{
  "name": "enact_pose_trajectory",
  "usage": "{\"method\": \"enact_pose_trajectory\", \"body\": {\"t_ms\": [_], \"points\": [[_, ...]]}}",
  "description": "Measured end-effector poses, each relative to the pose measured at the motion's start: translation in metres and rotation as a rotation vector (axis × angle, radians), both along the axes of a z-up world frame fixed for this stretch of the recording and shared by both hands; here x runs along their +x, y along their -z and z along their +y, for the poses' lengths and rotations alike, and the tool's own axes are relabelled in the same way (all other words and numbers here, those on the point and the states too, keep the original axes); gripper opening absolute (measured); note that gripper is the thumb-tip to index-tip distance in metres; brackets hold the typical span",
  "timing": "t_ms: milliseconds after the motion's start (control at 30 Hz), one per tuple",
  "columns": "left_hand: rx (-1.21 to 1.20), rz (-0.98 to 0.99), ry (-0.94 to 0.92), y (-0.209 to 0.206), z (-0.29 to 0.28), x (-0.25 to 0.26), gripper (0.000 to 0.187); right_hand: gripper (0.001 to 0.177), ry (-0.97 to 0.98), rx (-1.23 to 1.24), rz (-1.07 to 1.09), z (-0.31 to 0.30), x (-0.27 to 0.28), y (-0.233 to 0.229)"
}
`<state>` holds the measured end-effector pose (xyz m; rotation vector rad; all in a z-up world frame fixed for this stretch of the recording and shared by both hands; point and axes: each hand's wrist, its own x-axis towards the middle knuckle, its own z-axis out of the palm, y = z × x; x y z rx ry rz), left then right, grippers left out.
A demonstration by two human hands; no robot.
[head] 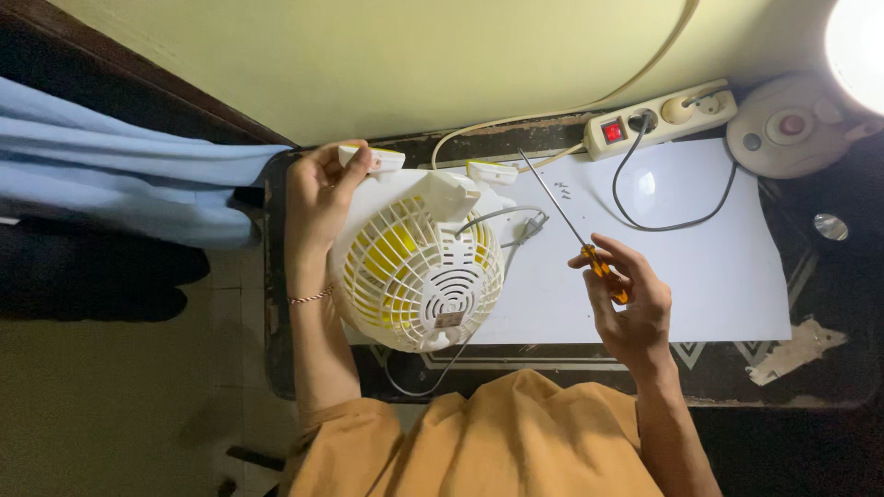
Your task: The person uses a screwdriver to remove screws from the front and rear grilles of a small electric fan. They detach the front grille, then the rear grille, exposing the fan blades and motor housing. The person continues to unscrew and separate components on a tabletop workspace.
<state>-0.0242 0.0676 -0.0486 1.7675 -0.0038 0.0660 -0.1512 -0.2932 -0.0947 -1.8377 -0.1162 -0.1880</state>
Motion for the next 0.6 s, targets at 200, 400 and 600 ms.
{"method": "enact_pose_trajectory", "body": {"t_ms": [200,400,600], "points": [[-0.028,-0.055,-0.058,-0.004,-0.003,-0.022,0.038,0.024,0.023,0.058,-0.094,0.013,-0.017,-0.035],[0.014,-0.054,-0.137,-0.007,-0.008,-0.033,0.038,0.022,-0.013,-0.053,-0.151,0.036,-0.019,-0.070],[-0.113,-0.023,-0.119,-0.001,-0.004,-0.029,0.037,0.025,-0.042,-0.118,-0.140,0.059,-0.010,-0.090]]}}
